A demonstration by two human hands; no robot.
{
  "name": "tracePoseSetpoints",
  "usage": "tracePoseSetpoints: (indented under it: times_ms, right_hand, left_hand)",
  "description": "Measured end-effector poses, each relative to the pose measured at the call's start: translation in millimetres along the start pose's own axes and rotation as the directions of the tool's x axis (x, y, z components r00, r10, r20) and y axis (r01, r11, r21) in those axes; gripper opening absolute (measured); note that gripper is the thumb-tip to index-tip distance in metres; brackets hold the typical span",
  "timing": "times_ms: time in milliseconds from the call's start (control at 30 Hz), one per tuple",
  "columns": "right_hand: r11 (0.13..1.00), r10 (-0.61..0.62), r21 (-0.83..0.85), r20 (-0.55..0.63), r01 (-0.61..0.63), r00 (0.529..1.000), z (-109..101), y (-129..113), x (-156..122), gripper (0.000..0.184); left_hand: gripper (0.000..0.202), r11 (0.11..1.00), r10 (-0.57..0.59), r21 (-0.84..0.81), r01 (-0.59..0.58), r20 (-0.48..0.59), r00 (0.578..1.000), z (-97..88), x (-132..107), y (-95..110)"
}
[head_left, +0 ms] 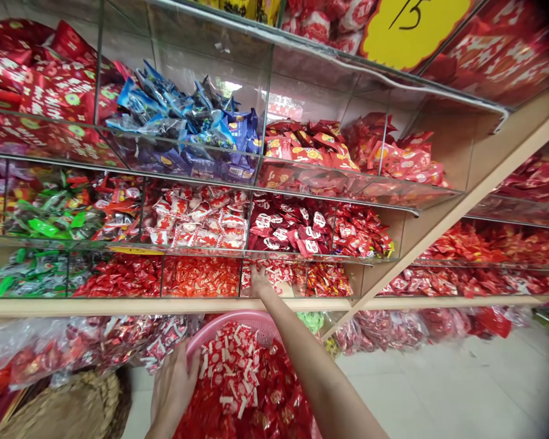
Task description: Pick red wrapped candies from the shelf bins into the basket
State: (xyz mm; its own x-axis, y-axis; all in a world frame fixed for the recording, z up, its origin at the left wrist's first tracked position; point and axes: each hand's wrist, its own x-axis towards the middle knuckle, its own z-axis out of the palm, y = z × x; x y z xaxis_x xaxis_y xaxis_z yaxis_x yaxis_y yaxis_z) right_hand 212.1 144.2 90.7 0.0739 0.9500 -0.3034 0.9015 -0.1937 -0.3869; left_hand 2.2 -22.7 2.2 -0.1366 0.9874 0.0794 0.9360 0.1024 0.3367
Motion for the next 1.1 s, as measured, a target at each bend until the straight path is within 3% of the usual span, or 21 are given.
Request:
tracePoseSetpoints:
  times_ms: [167, 367, 467, 600, 733, 900, 1100]
  right_hand:
    - [0.996, 0.077, -0.055, 0.064, -0.073, 0.995, 4, 8, 7, 0.104]
    - [0.994, -0.015, -0.108, -0.056, 0.009, 0.998, 8, 27, 12, 0.078]
    - [0.991, -0.007, -0.131, -0.07, -0.002, 0.998, 8, 28, 11, 0.078]
    - [0.984, 0.079, -0.16, 0.01, -0.076, 0.997, 7, 23, 11, 0.081]
    - [0.983, 0.023, -0.181, -0.037, -0.029, 0.999, 10, 21, 15, 0.078]
    - [0.993, -0.063, -0.108, -0.092, 0.053, 0.994, 12, 27, 17, 0.068]
    - [0.987, -0.103, 0.104, -0.163, 0.121, 0.981, -4, 50, 19, 0.047]
  left_hand:
    - [0.049, 1.0, -0.001, 0.006, 0.001, 0.006, 1.0, -3.3, -1, 4]
    - [0.051, 0.999, -0.017, 0.03, 0.016, 0.009, 1.0, -2.5, 0, 4]
    - [0.05, 0.999, -0.016, 0.049, 0.015, 0.011, 1.0, -1.4, 1, 3]
    - [0.05, 0.998, -0.009, 0.056, 0.008, 0.006, 1.0, -0.3, 2, 4]
    - [0.049, 0.998, 0.004, 0.066, -0.003, -0.013, 1.0, 3.9, 2, 2]
    - [0.049, 0.998, 0.025, 0.063, -0.024, -0.021, 0.999, 11.1, 3, -2]
    - [0.049, 0.997, 0.04, 0.063, -0.039, -0.016, 0.999, 8.5, 1, -4]
